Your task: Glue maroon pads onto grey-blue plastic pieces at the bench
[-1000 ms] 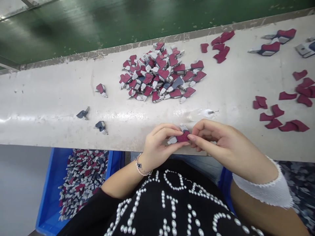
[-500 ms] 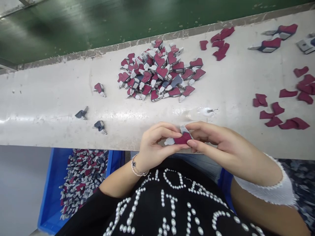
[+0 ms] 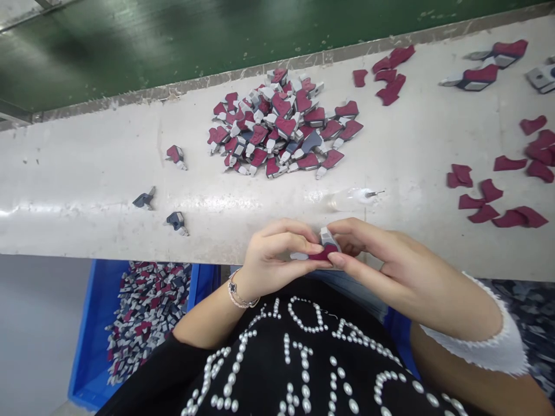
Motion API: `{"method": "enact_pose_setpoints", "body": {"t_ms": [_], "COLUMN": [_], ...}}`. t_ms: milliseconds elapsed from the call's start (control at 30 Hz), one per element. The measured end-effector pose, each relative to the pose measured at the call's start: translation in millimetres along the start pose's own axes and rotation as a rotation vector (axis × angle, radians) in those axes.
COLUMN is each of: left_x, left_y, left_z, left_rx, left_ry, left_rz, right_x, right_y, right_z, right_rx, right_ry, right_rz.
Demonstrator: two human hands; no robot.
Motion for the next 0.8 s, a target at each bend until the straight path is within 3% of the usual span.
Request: {"method": "enact_pose_setpoints", "body": {"t_ms": [133,267,367,700,800], "left_x": [-4,-6,-4,-6,-2], "left_y": [0.9,3.0,3.1,8.3,7.1], "left_z": [-1,-4,-7,-5,-2], "left_rx": [0.003,0.040,0.124,0.061,0.109], "left_ry": [-0.035,-0.257,-0.377,-0.354,-0.253], "left_rz": [0.010,0.014,0.084,0.247,0.387], "right_x": [3,2,-2,-4,-5], "right_y": [1,4,8,4,-1], "right_z": [6,14,16,12,8], "right_rx": [-0.063,-0.214,-0.318,-0.383,-0.360], "right_ry": [-0.049,-0.159,-0.210,-0.369,-0.357], "right_rz": [-0.008,-0.111,-0.157,-0.088,-0.081]}}
Point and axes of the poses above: each hand's wrist, its own x-axis towards the middle knuckle, its own y-axis out of the palm, z = x × y, the point moved 3 cm from there along x, towards the middle knuckle, and after that the axes turned 8 degrees about y, right-handed, at the moved point
